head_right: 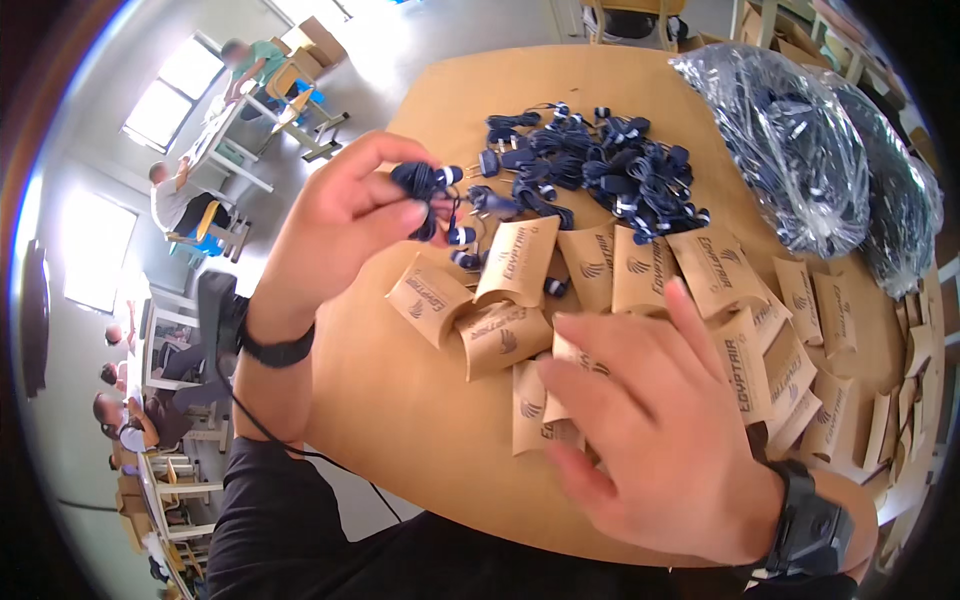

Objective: Packaging blue earphones into small cardboard boxes.

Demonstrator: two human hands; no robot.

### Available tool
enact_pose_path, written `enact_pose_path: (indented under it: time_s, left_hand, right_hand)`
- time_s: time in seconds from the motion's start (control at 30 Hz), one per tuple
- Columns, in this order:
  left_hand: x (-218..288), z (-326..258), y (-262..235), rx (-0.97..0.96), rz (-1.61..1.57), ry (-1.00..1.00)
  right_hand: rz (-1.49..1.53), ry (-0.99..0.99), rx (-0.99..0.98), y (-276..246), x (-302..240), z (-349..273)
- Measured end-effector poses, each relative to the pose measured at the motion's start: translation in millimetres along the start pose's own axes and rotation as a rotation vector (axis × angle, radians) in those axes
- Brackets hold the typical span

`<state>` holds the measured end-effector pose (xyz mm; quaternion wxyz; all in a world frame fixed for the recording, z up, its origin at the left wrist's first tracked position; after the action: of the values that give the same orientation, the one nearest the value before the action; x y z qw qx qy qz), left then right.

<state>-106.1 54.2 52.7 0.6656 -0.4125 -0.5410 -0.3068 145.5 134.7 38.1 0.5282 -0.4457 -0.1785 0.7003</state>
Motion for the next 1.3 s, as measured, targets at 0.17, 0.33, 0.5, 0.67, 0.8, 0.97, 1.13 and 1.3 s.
enact_pose_path:
  time_s: [0.17,0.33,0.5,0.67,0.8,0.97,1.13,1.3]
  left_hand:
    - [32,-41,34,-0.196,0.173,0.554]
    - [40,-46,50,-0.416,0.212,0.642]
    - [44,-62,57,-0.216,0.020,0.654]
    - [35,-56,50,-0.291,0.249,0.638]
    - [25,-57,54,-0.174,0.068,0.633]
    - [38,-52,54,-0.244,0.411,0.874]
    - [33,-42,46,-0.224,0.795,0.964]
    - [17,-47,58,-0.319,-0.005,0.490]
  right_hand:
    - [0.749,0.297,0.102,6,23,7]
    - [1.088,0.476,-0.034,12,19,3]
    - [1.009,0.457,0.047,-5,12,7]
    - [0.865,0.400,0.223,-11,18,8]
    - [0.863,0.353,0.247,-17,21,7]
    - [0.734,0.173,0.188,-31,19,8]
    - [0.544,0.168,0.328,-44,5,3]
    - [0.407,0.155,0.383,-48,-9,-3]
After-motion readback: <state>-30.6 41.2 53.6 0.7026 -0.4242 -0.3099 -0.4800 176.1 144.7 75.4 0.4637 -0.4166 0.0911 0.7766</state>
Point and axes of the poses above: each hand's wrist, its own z-axis towards the middle knuckle, its own y-axis out of the palm, x = y × z, the point moved 3 cm from there along z, towards the middle knuckle, and after that the axes turned 13 degrees about x, right-handed, at the moved point
